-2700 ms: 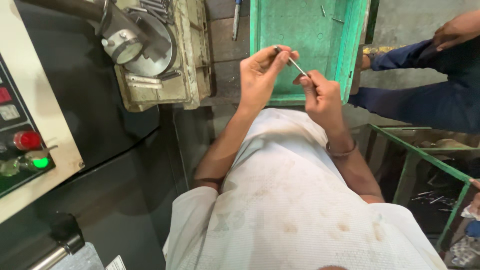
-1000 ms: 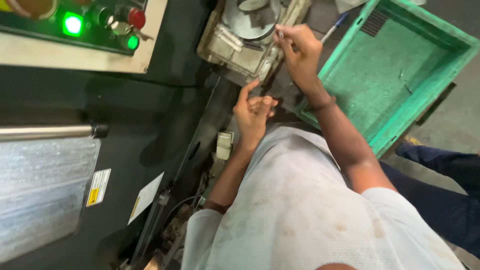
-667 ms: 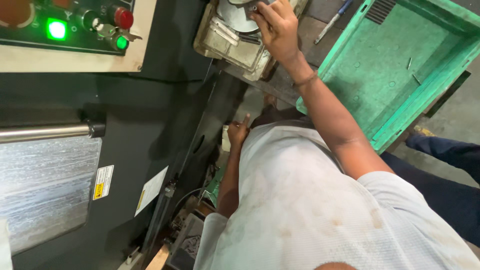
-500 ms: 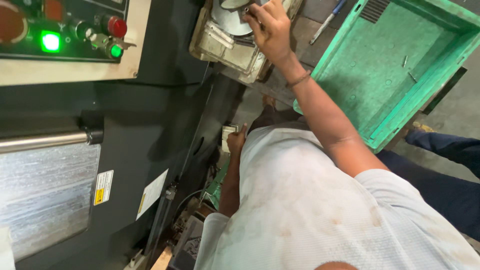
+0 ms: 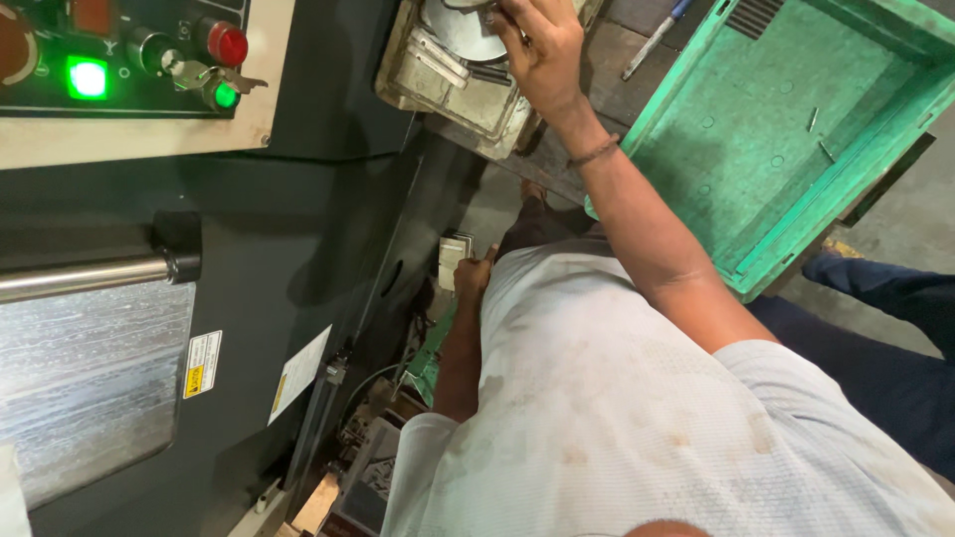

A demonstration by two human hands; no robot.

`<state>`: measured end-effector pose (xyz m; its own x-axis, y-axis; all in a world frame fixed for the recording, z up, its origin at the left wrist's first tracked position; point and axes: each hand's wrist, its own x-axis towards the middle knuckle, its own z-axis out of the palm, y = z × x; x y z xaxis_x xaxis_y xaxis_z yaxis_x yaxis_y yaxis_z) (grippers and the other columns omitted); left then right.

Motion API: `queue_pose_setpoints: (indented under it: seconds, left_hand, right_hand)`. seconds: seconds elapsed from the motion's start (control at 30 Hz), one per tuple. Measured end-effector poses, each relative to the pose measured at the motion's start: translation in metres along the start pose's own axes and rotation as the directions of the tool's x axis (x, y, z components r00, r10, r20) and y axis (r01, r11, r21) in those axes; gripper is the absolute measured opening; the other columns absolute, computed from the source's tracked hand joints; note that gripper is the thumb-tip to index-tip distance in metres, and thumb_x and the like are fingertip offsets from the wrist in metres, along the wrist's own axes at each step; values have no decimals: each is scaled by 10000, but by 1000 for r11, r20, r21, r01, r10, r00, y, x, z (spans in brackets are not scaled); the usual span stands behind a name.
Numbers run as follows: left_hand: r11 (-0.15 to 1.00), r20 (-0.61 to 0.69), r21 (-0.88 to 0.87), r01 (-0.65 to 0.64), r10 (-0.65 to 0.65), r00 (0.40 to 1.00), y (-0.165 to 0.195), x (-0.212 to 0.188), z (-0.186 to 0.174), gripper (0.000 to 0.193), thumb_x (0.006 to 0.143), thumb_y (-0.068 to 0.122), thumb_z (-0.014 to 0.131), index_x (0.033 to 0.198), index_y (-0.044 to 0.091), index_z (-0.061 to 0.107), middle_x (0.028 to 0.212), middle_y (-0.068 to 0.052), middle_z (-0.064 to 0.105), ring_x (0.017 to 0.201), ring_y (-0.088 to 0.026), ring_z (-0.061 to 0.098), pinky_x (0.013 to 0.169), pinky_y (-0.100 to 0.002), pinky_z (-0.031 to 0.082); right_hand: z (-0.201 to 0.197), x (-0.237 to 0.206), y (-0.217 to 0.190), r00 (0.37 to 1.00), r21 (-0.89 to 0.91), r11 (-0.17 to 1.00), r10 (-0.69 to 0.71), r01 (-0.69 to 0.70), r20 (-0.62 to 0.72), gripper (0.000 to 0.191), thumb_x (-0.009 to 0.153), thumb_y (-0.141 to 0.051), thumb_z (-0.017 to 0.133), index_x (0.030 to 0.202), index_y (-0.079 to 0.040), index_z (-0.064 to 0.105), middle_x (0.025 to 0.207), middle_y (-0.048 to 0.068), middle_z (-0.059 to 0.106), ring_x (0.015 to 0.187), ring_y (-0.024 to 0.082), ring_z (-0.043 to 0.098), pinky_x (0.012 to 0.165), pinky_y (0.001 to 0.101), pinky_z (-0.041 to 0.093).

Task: The person operates a metal fastener forming machine. They load small metal blanks into the machine, pull the machine handle to cycle it, retrieve finished pieces, and place them into a green tray, at one point using a screwdriver to handle a small part and opening and closing the machine guard between cycles.

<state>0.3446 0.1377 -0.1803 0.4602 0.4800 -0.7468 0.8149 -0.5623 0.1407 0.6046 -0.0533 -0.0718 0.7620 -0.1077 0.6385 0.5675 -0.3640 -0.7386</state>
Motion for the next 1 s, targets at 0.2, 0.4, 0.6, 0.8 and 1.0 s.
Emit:
queue_pose_setpoints:
  seconds: [0.2, 0.4, 0.6, 0.8, 1.0]
  left_hand:
    - [996, 6, 80, -29, 28, 1000, 6, 1, -3, 840, 724, 835, 672, 841, 13, 804, 935, -218, 739, 961, -397, 715, 908, -490, 534]
    - [997, 64, 79, -17, 12, 998, 14, 7, -1, 791, 757, 788, 647, 720, 11, 790, 750, -146, 773, 788, -302, 755, 815, -447, 566]
    - [990, 30, 123, -66, 62, 998, 13, 12, 7, 623, 790, 627, 702, 744, 11, 781, 804, -168, 763, 779, -331, 745, 761, -485, 569]
    - [985, -33, 146, -97, 102, 994, 8, 11, 3, 593, 772, 583, 761, 992, 32, 784, 1075, -222, 748, 1033, -393, 702, 894, -477, 531]
    - [982, -70, 152, -110, 121, 990, 21, 18, 13, 507, 767, 452, 793, 1028, 21, 737, 1036, -216, 716, 939, -393, 702, 778, -493, 540]
  right_hand:
    - [2, -3, 2, 1000, -45, 999, -15, 15, -11, 213, 905, -11, 835, 1078, -22, 711, 960, 132, 692, 909, 335, 645, 786, 430, 499]
    - [3, 3, -2, 1000, 12, 1000, -17, 17, -9, 207, 921, 5, 823, 1093, -24, 710, 958, 121, 702, 890, 308, 672, 762, 410, 519]
    - [-65, -31, 2, 988, -93, 989, 120, -111, 100, 243, 917, -15, 890, 1104, -29, 736, 931, 140, 627, 853, 285, 633, 753, 377, 520]
    - [-219, -101, 65, 936, -435, 830, 330, -350, -123, 329, 989, 99, 621, 1284, -17, 710, 1068, 154, 624, 977, 278, 684, 833, 387, 574]
    - [-237, -94, 108, 972, -655, 748, 217, -104, 94, 219, 944, 44, 666, 1152, -3, 715, 1062, 151, 653, 998, 352, 616, 865, 435, 518]
